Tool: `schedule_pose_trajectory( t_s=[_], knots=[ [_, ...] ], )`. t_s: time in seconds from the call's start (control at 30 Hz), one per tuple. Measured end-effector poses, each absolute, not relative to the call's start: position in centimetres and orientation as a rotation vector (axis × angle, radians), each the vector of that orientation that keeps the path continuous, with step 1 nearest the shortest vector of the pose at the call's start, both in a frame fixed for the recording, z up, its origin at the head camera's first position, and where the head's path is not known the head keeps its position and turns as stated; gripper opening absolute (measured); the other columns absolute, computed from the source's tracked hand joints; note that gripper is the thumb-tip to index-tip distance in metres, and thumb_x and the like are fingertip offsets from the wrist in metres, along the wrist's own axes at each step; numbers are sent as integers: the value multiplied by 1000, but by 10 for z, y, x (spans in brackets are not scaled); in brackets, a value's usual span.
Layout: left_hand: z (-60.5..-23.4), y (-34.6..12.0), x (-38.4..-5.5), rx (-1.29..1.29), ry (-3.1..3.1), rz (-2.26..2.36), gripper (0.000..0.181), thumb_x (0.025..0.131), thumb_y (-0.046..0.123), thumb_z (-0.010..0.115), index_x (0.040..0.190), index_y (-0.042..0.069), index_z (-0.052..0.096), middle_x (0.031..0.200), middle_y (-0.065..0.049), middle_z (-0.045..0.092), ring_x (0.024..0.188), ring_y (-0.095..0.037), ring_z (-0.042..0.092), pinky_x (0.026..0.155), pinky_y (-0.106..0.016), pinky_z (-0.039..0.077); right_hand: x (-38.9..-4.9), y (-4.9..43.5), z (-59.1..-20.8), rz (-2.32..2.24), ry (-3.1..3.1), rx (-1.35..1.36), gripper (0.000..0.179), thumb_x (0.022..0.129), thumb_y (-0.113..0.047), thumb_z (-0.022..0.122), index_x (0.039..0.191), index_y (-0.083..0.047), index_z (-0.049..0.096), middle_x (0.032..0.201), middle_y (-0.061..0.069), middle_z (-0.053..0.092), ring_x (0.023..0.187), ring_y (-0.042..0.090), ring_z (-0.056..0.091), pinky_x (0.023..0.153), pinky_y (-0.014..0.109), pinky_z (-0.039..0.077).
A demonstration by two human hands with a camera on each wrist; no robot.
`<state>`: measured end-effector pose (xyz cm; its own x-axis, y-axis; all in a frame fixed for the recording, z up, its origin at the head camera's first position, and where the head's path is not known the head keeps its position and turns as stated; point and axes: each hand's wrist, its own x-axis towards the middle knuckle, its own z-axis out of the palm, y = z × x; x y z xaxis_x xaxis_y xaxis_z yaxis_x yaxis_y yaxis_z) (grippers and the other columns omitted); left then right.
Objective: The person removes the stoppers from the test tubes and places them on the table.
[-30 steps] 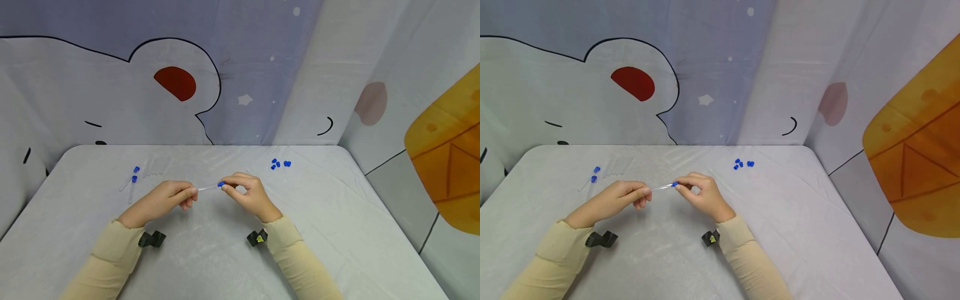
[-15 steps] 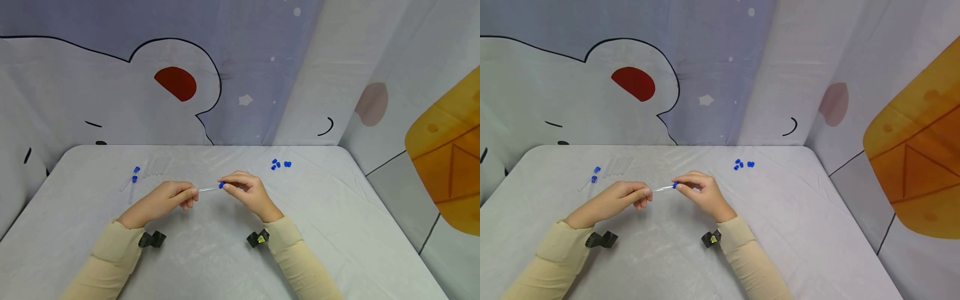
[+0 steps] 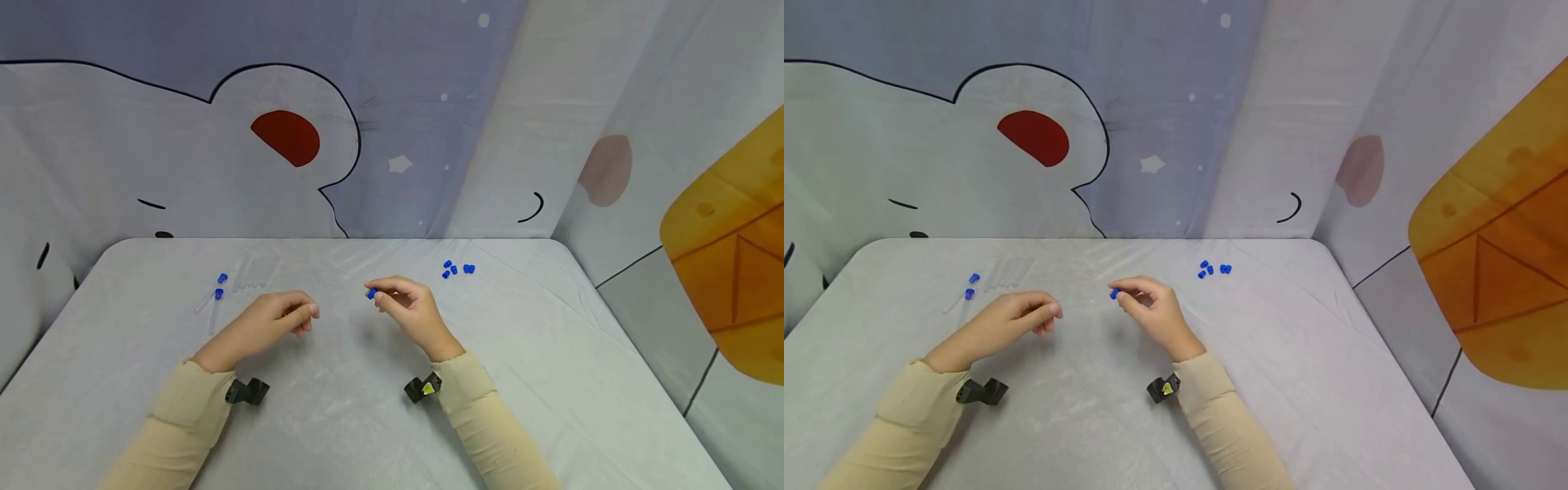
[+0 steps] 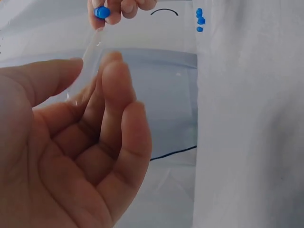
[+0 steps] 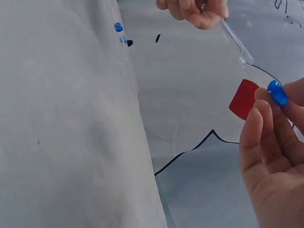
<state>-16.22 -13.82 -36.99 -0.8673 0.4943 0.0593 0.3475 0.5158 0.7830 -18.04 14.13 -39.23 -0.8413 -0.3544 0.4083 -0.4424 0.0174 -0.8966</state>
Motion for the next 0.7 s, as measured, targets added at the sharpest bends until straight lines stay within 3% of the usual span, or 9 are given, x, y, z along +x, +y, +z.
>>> schedule_pose_trajectory(
  t_s=[0.47, 0.7],
  knots=[
    [-380, -152, -173, 318, 2751, 1321, 31, 108, 14, 45, 128, -5, 60, 101, -13, 71, 87, -25, 65, 72, -34, 47, -196, 157, -400, 1846, -2262, 628, 21, 100, -4, 58, 112, 1, 74, 97, 21, 67, 82, 45, 59, 72, 28, 56],
    [-388, -163, -182, 137, 2810, 1298, 31, 107, 15, 49, 127, -6, 57, 105, -14, 73, 90, -25, 67, 69, -33, 46, -203, 176, -388, 1845, -2294, 378, 22, 99, 3, 55, 113, 9, 72, 98, 19, 68, 74, 11, 62, 72, 27, 56]
  ],
)
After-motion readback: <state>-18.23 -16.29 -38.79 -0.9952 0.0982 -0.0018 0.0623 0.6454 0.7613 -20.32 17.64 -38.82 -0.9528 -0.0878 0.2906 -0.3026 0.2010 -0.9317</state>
